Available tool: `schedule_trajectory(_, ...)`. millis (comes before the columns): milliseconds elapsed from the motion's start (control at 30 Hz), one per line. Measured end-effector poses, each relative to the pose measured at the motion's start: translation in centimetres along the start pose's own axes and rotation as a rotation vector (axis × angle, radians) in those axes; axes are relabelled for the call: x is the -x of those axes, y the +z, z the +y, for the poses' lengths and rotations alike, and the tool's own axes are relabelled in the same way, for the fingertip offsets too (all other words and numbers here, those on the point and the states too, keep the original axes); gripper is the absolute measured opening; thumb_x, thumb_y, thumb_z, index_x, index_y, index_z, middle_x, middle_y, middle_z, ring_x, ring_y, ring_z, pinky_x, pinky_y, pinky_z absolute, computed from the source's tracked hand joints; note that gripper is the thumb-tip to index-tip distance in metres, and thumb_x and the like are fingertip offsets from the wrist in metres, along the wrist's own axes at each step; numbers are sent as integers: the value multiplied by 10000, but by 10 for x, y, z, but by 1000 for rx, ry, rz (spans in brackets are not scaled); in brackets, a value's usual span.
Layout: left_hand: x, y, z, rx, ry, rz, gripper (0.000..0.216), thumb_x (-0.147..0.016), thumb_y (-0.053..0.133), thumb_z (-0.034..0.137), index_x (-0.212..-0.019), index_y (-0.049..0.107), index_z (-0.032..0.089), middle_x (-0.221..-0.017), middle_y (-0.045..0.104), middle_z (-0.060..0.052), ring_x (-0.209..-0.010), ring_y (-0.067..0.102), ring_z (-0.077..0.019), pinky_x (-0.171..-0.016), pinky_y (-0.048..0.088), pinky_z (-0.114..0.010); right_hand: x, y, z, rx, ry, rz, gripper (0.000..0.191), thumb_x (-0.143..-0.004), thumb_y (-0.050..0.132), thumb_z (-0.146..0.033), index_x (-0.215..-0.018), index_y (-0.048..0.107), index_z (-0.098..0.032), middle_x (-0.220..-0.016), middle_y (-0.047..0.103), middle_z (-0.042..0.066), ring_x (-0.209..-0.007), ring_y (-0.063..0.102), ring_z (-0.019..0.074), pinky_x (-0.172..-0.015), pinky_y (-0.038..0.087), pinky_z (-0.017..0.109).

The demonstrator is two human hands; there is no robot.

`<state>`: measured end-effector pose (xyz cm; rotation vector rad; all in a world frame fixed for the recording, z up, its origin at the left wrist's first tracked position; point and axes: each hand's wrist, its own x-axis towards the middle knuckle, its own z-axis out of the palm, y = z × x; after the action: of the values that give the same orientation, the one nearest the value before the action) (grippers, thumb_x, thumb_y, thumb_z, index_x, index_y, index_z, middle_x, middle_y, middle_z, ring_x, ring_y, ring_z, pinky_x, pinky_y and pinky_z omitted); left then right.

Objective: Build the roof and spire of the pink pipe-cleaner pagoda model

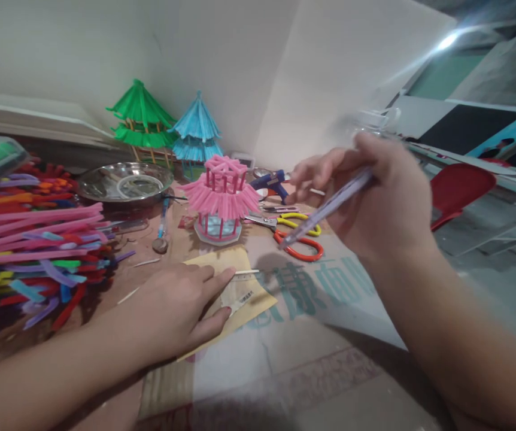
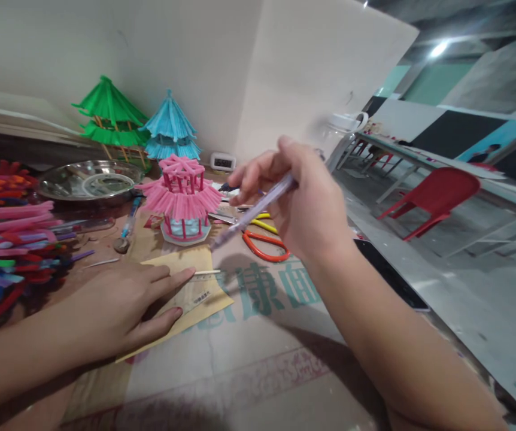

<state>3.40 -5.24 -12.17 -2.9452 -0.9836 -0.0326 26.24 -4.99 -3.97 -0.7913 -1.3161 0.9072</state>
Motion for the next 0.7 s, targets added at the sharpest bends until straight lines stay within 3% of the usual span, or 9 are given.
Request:
schedule_trajectory(133,0,0,1,-7,2,11,436,-913,441,389,-1270,594,192,-839,697,-83,-767,664,-268,-647,485,-376,11,1,0,127,-16,-64,627,-908,378,-647,-643,718,-192,-512,621,46,-463,587,167,-475,461,306)
schedule_trajectory(267,1,-1,1,-3,-3,15,431,-915,430,392,-1241,619,183,-879,705,-94,-796,665,-285,-659,492,-399,30,0,18,253,15,-214,412,-867,527,-603,-847,711,-235,-746,698,45,-718,670,214,-698,529,374)
schedule_trajectory(333,1,-1,1,8,-11,25,432,-911,439,398,-1251,610,193,-865,704,-92,-788,664,-281,-655,489,-391,38,-4,32,333,15,-228,230,-832,650,-468,-826,647,-237,-764,673,17,-732,653,189,-676,512,333)
schedule_trajectory(400,1,-1,2,9,-19,19,444,-902,454,397,-1277,591,202,-852,705,-89,-766,664,-275,-638,485,-382,44,-8,47,368,36,-227,158,-840,652,-358,-787,573,-232,-697,624,-14,-658,614,154,-602,473,287)
schedule_trajectory(567,1,0,2,3,-6,5,468,-909,435,376,-1311,572,181,-853,698,-86,-788,663,-276,-654,494,-393,51,-14,78,258,183,-258,210,-936,437,-369,-930,596,-232,-762,655,17,-519,498,121,-500,405,279)
schedule_trajectory(700,0,4,0,12,-3,5,476,-903,433,375,-1311,579,179,-885,709,-88,-798,666,-276,-679,504,-404,49,-14,85,366,185,-175,126,-836,582,-344,-814,587,-220,-725,636,10,-528,493,117,-486,376,261)
